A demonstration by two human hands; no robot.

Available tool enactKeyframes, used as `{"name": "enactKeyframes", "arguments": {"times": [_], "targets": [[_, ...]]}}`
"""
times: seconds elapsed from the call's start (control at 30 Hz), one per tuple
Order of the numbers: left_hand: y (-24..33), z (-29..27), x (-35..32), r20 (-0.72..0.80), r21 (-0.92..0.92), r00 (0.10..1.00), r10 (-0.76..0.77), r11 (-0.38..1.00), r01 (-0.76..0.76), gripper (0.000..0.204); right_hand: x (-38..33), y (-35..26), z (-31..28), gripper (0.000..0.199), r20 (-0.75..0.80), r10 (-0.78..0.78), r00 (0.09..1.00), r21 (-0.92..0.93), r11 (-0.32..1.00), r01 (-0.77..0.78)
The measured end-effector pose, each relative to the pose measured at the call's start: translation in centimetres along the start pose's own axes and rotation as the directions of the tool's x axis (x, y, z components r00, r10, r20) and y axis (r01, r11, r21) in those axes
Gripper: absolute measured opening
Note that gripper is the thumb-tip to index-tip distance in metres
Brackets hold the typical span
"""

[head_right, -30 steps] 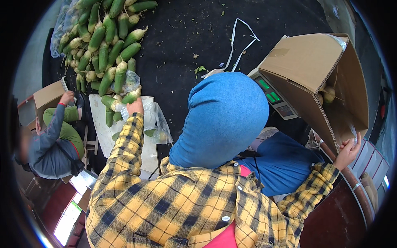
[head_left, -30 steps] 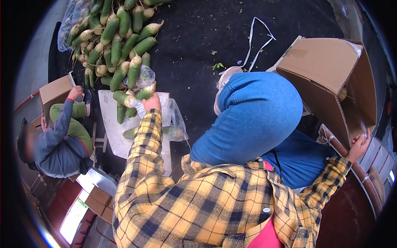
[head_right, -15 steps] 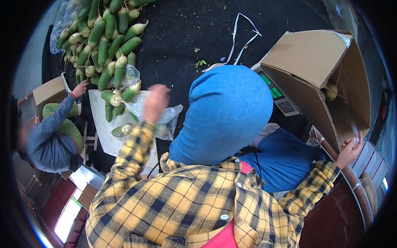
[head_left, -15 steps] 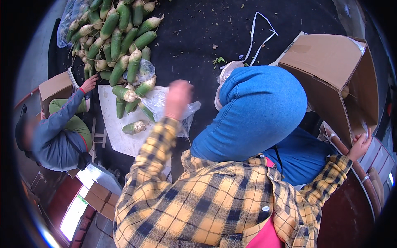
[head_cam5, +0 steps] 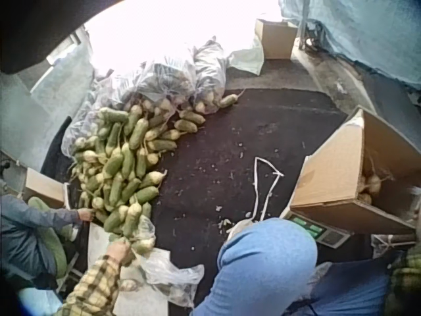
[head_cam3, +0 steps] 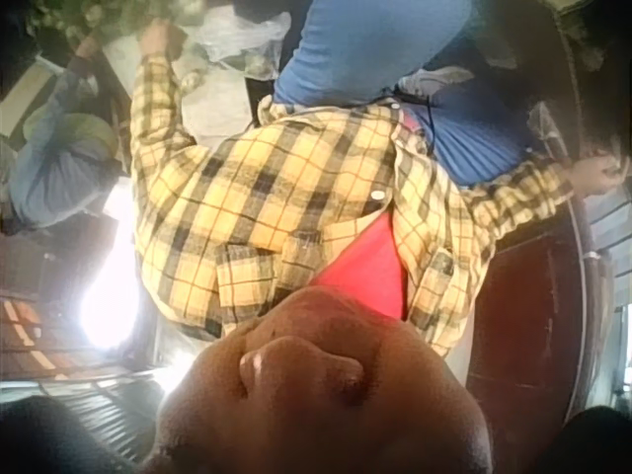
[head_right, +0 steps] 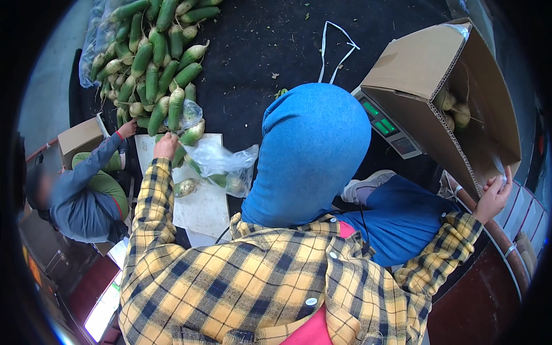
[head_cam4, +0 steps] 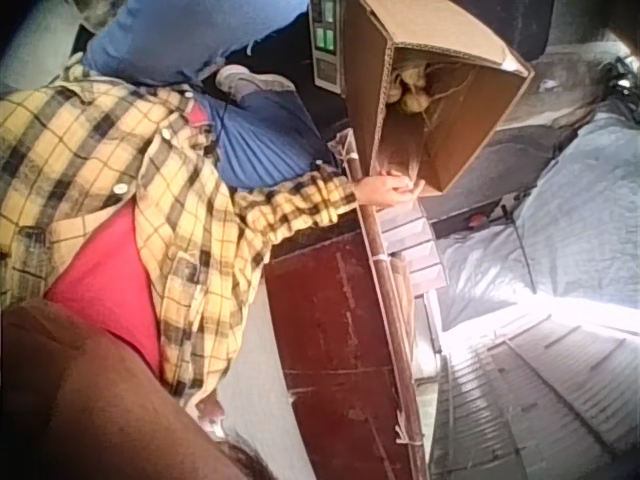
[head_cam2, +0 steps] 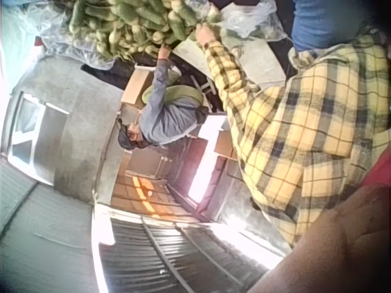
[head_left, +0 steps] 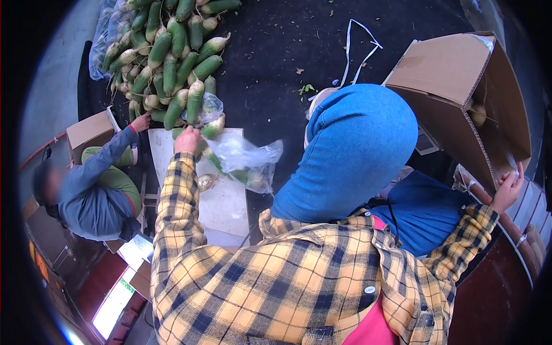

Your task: The recorder is packing radishes into cardboard boxes and weighing them on a scale.

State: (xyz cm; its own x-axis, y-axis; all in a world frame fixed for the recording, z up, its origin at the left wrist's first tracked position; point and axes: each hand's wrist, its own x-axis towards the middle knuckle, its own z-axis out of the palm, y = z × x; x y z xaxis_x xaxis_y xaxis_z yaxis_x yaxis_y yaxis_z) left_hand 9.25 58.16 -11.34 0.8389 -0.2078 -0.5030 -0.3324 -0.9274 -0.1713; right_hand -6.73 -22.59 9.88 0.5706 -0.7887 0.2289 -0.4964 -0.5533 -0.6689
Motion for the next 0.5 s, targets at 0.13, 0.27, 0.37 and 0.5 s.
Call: {"name": "enactKeyframes", "arguments": {"times": [0.13, 0.27, 0.37, 0.5], "targets": [[6.4, -4.3, 0.1, -0.432, -0.250, 0.885, 0.172, 0.921, -0.300, 0.013, 0.1, -0.5, -0.1, 0.032, -0.039, -0.030, 0.999, -0.039, 0.999, 0.029], [8.8, -8.2, 1.1, -0.339, -0.541, 0.940, -0.046, 0.827, -0.154, 0.013, -0.2, -0.8, 1.7, 0.031, 0.006, -0.038, 0.999, 0.006, 0.999, 0.038], [8.1, -10.0, 3.0, -0.288, -0.611, 0.953, -0.091, 0.784, -0.110, 0.015, -0.7, -1.5, 2.2, 0.032, -0.016, -0.045, 0.999, -0.021, 0.999, 0.045], [9.8, -13.0, 5.1, -0.380, -0.680, 0.919, -0.103, 0.705, -0.202, 0.018, -1.3, -2.3, 3.3, 0.032, -0.025, -0.053, 0.998, -0.050, 0.997, 0.051]]}}
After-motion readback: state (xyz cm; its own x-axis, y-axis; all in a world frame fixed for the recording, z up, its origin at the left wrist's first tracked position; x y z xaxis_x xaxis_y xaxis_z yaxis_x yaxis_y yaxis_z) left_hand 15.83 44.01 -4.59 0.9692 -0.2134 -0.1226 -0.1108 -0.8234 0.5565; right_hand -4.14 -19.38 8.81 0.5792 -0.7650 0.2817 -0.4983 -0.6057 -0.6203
